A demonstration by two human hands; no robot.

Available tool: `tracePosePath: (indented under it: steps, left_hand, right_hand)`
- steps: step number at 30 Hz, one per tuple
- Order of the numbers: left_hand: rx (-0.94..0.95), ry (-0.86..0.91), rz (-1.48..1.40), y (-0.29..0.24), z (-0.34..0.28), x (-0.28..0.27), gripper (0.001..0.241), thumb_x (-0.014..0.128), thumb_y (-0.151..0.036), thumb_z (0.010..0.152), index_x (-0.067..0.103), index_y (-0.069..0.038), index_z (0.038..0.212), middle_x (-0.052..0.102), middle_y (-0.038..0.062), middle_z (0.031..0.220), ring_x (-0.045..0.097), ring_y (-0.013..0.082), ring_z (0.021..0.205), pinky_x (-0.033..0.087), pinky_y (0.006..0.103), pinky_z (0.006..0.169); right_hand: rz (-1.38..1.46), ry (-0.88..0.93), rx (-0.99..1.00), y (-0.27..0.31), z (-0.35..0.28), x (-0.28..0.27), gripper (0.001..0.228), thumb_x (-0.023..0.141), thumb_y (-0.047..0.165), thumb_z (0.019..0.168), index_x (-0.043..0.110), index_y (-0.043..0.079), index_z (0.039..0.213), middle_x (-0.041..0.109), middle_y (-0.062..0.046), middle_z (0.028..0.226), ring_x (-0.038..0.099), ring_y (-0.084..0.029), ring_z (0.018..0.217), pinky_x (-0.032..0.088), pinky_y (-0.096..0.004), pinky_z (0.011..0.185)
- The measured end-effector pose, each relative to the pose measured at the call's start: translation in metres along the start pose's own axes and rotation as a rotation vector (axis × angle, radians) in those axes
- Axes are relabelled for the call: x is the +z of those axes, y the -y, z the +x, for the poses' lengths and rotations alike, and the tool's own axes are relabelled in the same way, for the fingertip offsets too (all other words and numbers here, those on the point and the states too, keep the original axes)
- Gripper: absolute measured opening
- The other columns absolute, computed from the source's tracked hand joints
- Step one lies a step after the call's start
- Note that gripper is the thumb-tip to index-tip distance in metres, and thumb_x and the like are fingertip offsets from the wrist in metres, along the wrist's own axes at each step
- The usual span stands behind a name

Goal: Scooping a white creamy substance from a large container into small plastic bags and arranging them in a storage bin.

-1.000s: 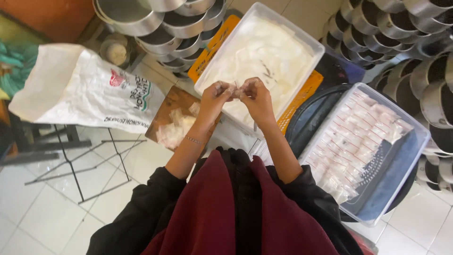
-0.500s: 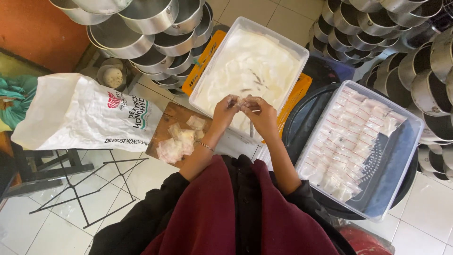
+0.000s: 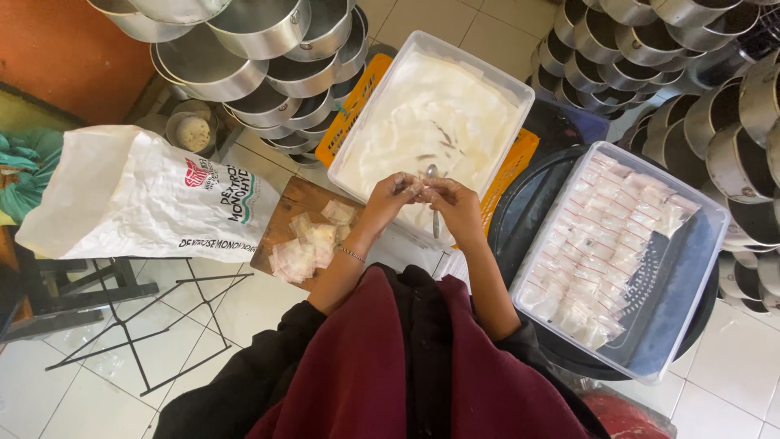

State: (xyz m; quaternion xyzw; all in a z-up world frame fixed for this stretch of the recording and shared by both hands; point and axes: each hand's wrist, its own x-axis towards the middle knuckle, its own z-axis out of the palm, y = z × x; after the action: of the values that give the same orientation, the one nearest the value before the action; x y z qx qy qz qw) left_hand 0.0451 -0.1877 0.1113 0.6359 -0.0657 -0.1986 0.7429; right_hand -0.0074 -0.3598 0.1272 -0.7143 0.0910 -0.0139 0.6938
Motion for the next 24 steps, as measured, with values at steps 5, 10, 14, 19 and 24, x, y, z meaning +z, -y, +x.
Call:
tracePosePath:
  steps: [5, 10, 14, 19, 24]
  left_hand:
    - [0.011, 0.011, -0.017, -0.002, -0.002, 0.000, 0.018, 0.066, -0.019, 0.100, 0.068, -0.002, 0.107, 0.070, 0.010, 0.090, 0.071, 0.0169, 0.086, 0.059, 0.0299, 0.081]
    - [0.025, 0.022, -0.025, -0.009, -0.005, 0.000, 0.017, 0.065, -0.017, 0.101, 0.068, -0.002, 0.107, 0.070, 0.010, 0.089, 0.072, 0.0167, 0.085, 0.059, 0.0292, 0.082]
    - [0.038, 0.012, -0.009, -0.006, -0.004, 0.000, 0.017, 0.066, -0.018, 0.100, 0.068, -0.002, 0.105, 0.069, 0.010, 0.088, 0.072, 0.0184, 0.084, 0.059, 0.0309, 0.081]
    - [0.053, 0.007, -0.024, -0.003, -0.002, -0.001, 0.018, 0.066, -0.020, 0.101, 0.065, -0.003, 0.106, 0.067, 0.010, 0.088, 0.070, 0.0193, 0.084, 0.059, 0.0328, 0.080]
    - [0.079, 0.024, 0.001, -0.009, -0.003, 0.002, 0.019, 0.072, -0.014, 0.091, 0.062, -0.003, 0.104, 0.064, 0.011, 0.086, 0.070, 0.0217, 0.079, 0.058, 0.0311, 0.077]
  right_hand:
    - [-0.006, 0.005, 0.025, 0.006, -0.002, 0.001, 0.025, 0.070, 0.005, 0.095, 0.074, 0.005, 0.120, 0.075, -0.016, 0.099, 0.074, -0.019, 0.089, 0.061, -0.030, 0.079]
    - [0.014, -0.016, 0.050, 0.007, -0.001, 0.003, 0.022, 0.072, 0.010, 0.096, 0.074, 0.005, 0.118, 0.076, -0.015, 0.099, 0.074, -0.018, 0.088, 0.061, -0.029, 0.079]
    - [0.008, -0.018, 0.046, 0.013, -0.004, 0.004, 0.024, 0.074, 0.007, 0.094, 0.074, 0.004, 0.118, 0.075, -0.016, 0.099, 0.074, -0.019, 0.088, 0.062, -0.030, 0.079]
    - [0.008, -0.019, 0.039, 0.020, -0.005, 0.006, 0.024, 0.072, 0.005, 0.094, 0.074, 0.003, 0.119, 0.075, -0.017, 0.100, 0.074, -0.021, 0.089, 0.061, -0.032, 0.080]
    - [-0.013, -0.028, 0.011, 0.015, -0.004, 0.006, 0.024, 0.071, 0.002, 0.093, 0.074, 0.002, 0.116, 0.074, -0.018, 0.097, 0.074, -0.023, 0.086, 0.062, -0.033, 0.079]
